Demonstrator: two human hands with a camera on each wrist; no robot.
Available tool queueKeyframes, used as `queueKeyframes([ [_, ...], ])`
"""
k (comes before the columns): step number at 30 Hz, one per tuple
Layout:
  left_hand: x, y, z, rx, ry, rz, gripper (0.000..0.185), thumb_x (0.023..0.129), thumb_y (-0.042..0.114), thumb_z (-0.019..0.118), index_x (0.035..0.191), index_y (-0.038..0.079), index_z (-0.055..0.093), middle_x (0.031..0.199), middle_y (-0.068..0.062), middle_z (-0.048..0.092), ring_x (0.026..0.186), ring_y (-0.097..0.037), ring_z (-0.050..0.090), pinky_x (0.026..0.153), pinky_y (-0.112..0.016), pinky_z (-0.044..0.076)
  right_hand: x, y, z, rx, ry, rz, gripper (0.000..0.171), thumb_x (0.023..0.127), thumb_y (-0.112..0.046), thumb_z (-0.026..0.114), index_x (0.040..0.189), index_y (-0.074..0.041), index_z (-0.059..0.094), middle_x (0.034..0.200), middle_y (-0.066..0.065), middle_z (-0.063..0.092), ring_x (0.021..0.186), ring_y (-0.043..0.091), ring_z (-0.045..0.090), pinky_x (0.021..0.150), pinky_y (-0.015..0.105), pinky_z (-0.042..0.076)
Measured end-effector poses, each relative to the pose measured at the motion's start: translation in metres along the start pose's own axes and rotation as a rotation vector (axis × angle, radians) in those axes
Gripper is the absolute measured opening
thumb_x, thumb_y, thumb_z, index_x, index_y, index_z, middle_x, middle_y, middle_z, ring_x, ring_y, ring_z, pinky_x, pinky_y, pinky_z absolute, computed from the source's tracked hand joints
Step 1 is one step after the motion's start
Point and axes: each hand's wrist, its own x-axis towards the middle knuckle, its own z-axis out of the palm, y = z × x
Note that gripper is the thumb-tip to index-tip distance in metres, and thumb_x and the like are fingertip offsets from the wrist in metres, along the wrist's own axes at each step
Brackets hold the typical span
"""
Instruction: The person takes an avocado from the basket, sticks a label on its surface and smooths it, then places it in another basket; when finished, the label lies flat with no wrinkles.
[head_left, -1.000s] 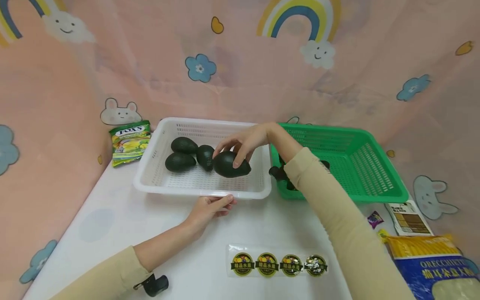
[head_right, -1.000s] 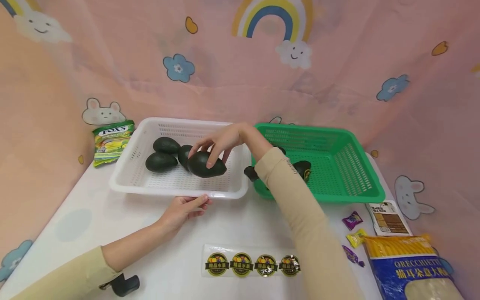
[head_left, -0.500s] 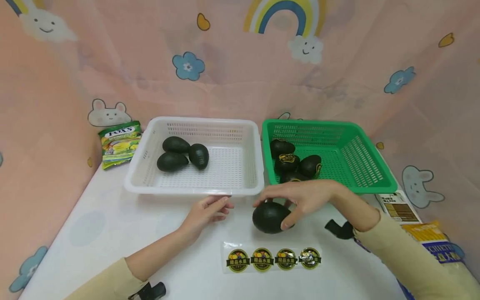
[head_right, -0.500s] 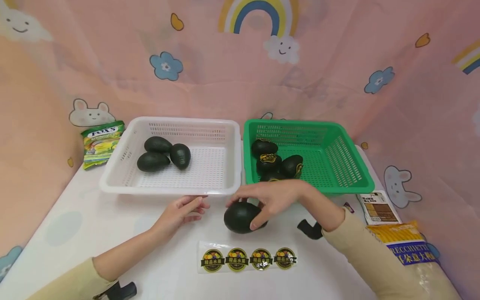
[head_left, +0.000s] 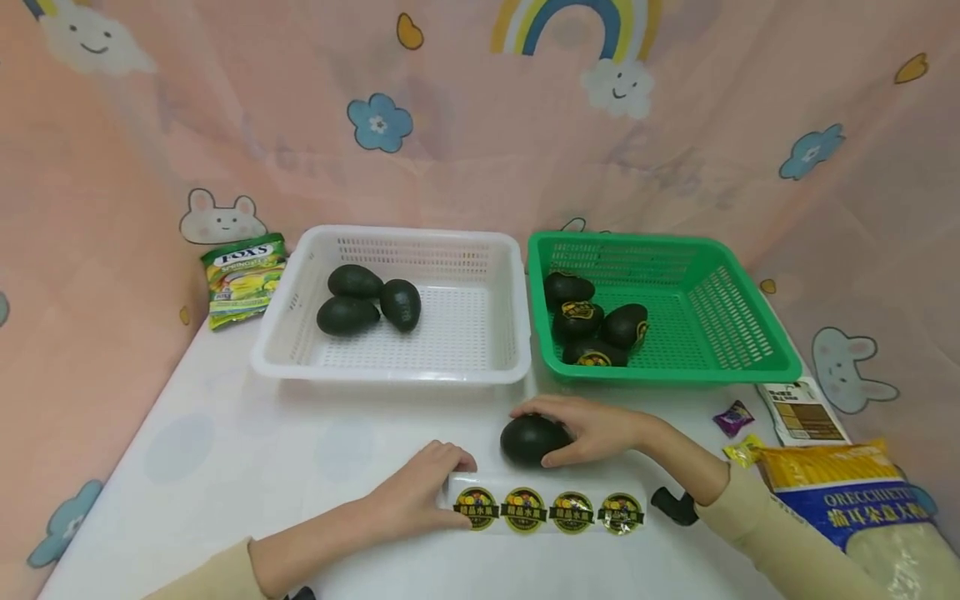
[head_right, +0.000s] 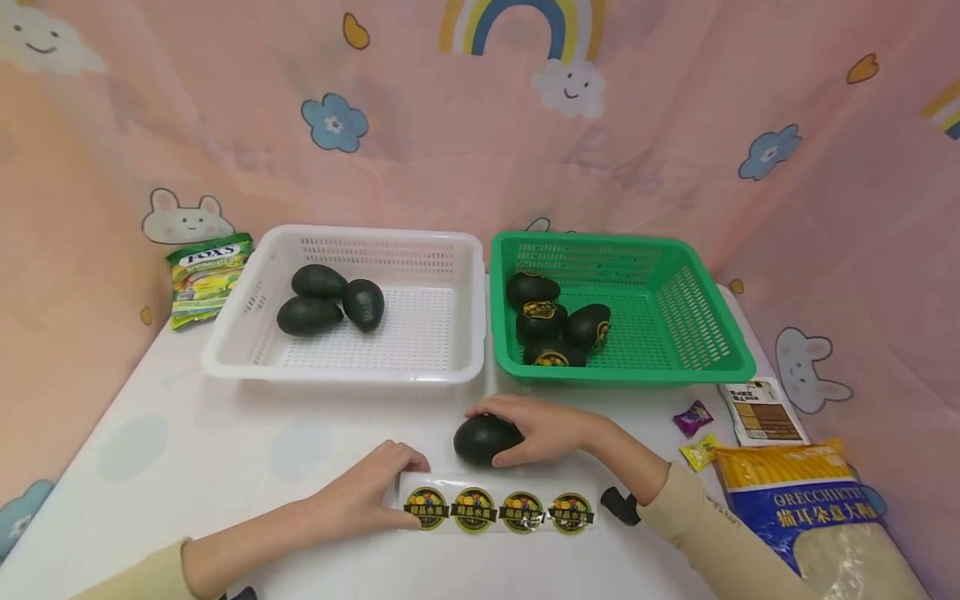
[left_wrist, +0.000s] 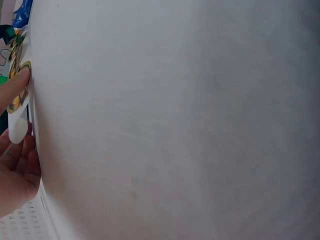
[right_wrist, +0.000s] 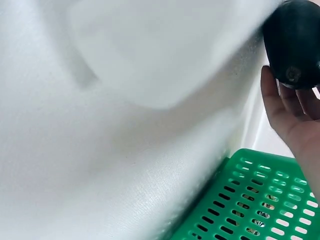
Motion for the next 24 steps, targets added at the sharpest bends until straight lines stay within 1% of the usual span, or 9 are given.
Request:
queueKeyframes([
  [5, 0.001, -0.005, -0.005, -0.138, -0.004, 0.024, 0.037, 0.08, 0.024, 0.082, 0.111, 0.02, 0.062, 0.1, 0.012, 0.063, 0.092, -0.003, 0.057, 0.083, -0.025, 0.049, 0.0, 0.002, 0.002, -0.014, -0.013, 0.021, 0.069, 0.088, -0.032, 0.073, 0.147, -0.018, 0.04, 0.143, -0.008, 0.045, 0.129, 0.013, 0.042, 0.106, 0.041, 0.038],
  [7, 0.001, -0.006, -0.007, -0.16, 0.003, 0.049, 0.03, 0.083, 0.023, 0.08, 0.108, 0.021, 0.064, 0.094, 0.014, 0.064, 0.088, -0.001, 0.058, 0.08, -0.023, 0.05, -0.001, 0.002, 0.003, -0.035, -0.007, 0.025, 0.07, 0.089, -0.037, 0.071, 0.148, -0.018, 0.038, 0.144, -0.008, 0.044, 0.13, 0.013, 0.041, 0.106, 0.043, 0.037],
  [9, 0.001, -0.007, -0.008, -0.183, 0.01, 0.066, 0.024, 0.084, 0.022, 0.079, 0.104, 0.023, 0.066, 0.09, 0.016, 0.065, 0.084, 0.0, 0.059, 0.077, -0.022, 0.05, -0.001, 0.0, 0.004, -0.068, 0.026, 0.009, 0.069, 0.09, -0.04, 0.069, 0.148, -0.018, 0.039, 0.145, -0.008, 0.044, 0.132, 0.014, 0.04, 0.106, 0.044, 0.036],
  [11, 0.001, -0.007, -0.01, -0.191, 0.021, 0.069, 0.019, 0.085, 0.025, 0.077, 0.102, 0.026, 0.069, 0.087, 0.019, 0.066, 0.08, 0.002, 0.059, 0.074, -0.021, 0.05, -0.002, -0.005, 0.006, -0.11, 0.098, -0.038, 0.063, 0.091, -0.041, 0.067, 0.144, -0.016, 0.044, 0.143, -0.007, 0.046, 0.132, 0.015, 0.041, 0.106, 0.045, 0.037],
  [13, 0.002, -0.006, -0.012, -0.193, 0.035, 0.06, 0.016, 0.086, 0.029, 0.076, 0.101, 0.028, 0.071, 0.083, 0.021, 0.064, 0.075, 0.002, 0.057, 0.071, -0.022, 0.049, -0.002, -0.013, 0.009, -0.143, 0.204, -0.093, 0.051, 0.093, -0.038, 0.067, 0.136, -0.015, 0.054, 0.137, -0.008, 0.051, 0.128, 0.014, 0.044, 0.104, 0.043, 0.04],
  [15, 0.003, -0.004, -0.014, -0.192, 0.057, 0.045, 0.015, 0.087, 0.034, 0.075, 0.1, 0.029, 0.072, 0.077, 0.021, 0.062, 0.071, 0.001, 0.055, 0.069, -0.023, 0.049, -0.002, -0.023, 0.013, -0.156, 0.316, -0.14, 0.035, 0.092, -0.034, 0.069, 0.123, -0.018, 0.064, 0.126, -0.011, 0.057, 0.12, 0.011, 0.049, 0.098, 0.038, 0.044],
  [17, 0.005, -0.002, -0.016, -0.196, 0.082, 0.034, 0.015, 0.087, 0.037, 0.074, 0.099, 0.029, 0.074, 0.072, 0.019, 0.058, 0.068, 0.0, 0.053, 0.067, -0.024, 0.049, -0.002, -0.034, 0.019, -0.153, 0.398, -0.169, 0.021, 0.09, -0.029, 0.072, 0.109, -0.021, 0.07, 0.113, -0.015, 0.061, 0.109, 0.007, 0.052, 0.089, 0.032, 0.048],
  [20, 0.008, 0.0, -0.019, -0.209, 0.107, 0.024, 0.016, 0.087, 0.038, 0.072, 0.098, 0.026, 0.074, 0.068, 0.017, 0.056, 0.069, -0.002, 0.055, 0.064, -0.025, 0.049, -0.001, -0.046, 0.029, -0.15, 0.461, -0.176, 0.01, 0.086, -0.026, 0.077, 0.094, -0.026, 0.072, 0.097, -0.017, 0.062, 0.094, 0.005, 0.052, 0.077, 0.026, 0.048],
  [24, 0.011, 0.003, -0.021, -0.223, 0.106, 0.02, 0.016, 0.088, 0.038, 0.072, 0.096, 0.025, 0.074, 0.067, 0.017, 0.056, 0.068, -0.002, 0.057, 0.06, -0.022, 0.046, 0.0, -0.052, 0.041, -0.139, 0.51, -0.166, 0.013, 0.082, -0.023, 0.081, 0.087, -0.027, 0.07, 0.09, -0.016, 0.061, 0.087, 0.007, 0.051, 0.071, 0.026, 0.048],
])
